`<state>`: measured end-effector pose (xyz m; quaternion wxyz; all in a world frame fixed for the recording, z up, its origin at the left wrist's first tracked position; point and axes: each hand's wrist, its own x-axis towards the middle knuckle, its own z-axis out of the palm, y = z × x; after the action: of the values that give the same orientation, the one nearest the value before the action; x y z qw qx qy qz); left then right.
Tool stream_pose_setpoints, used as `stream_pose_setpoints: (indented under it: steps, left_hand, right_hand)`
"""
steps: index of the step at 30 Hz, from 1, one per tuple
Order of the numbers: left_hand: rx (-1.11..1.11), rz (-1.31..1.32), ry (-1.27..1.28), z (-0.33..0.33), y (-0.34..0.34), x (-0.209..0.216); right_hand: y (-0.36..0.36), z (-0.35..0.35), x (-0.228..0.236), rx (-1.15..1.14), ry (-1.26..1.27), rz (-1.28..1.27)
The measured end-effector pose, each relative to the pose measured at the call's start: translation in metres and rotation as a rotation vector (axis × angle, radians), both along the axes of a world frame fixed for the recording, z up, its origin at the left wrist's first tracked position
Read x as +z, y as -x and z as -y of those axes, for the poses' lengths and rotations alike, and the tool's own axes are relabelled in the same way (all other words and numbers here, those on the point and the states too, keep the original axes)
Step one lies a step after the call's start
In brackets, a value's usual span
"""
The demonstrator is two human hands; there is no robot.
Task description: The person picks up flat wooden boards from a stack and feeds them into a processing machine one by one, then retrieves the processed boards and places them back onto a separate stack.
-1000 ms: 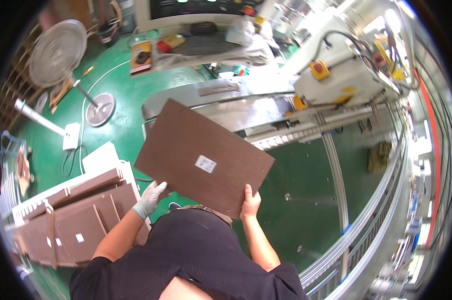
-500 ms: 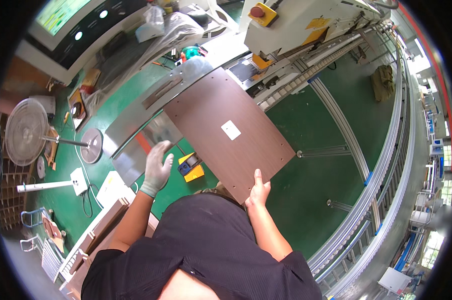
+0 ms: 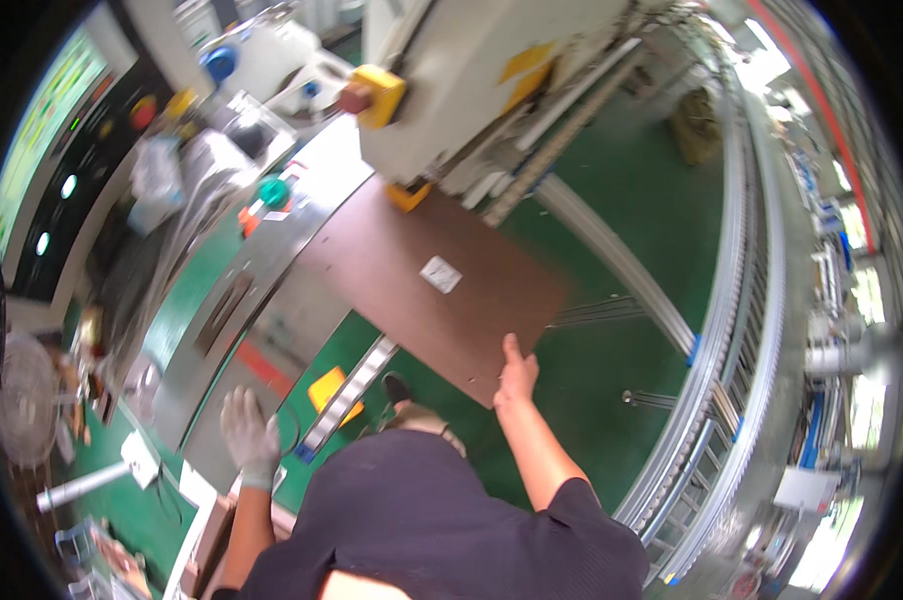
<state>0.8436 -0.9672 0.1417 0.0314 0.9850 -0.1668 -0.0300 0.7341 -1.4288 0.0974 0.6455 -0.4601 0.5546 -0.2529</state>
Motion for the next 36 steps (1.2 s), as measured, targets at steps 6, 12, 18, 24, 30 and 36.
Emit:
stream_pose_setpoints:
  steps: [6, 12, 18, 24, 30, 36]
  left_hand:
    - [-0.009, 0.01, -0.041, -0.01, 0.005, -0.015]
    - [0.0, 0.019, -0.005, -0.008, 0.007, -0.012]
    - [0.224, 0.102, 0.17, -0.039, 0.049, -0.029]
    - [0.791, 0.258, 0.037, -0.175, 0.22, -0.093]
    - [2.305, 0.091, -0.117, -0.296, 0.431, -0.156]
    - [2.668, 0.205, 0.656, -0.31, 0.537, -0.156]
  right_hand:
    - [-0.029, 0.063, -0.004, -0.09, -0.105, 0.174]
    - [-0.049, 0.126, -0.021, -0.31, 0.266, 0.036]
    - [-0.1, 0.054, 0.035, 0.168, 1.354, 0.008]
    - [-0.104, -0.18, 0.033, 1.239, 1.358, 0.178]
    - [-0.019, -0.307, 0.034, 1.735, 1.601, 0.245]
    - [-0.041, -0.308, 0.0, 1.755, 1.66, 0.142]
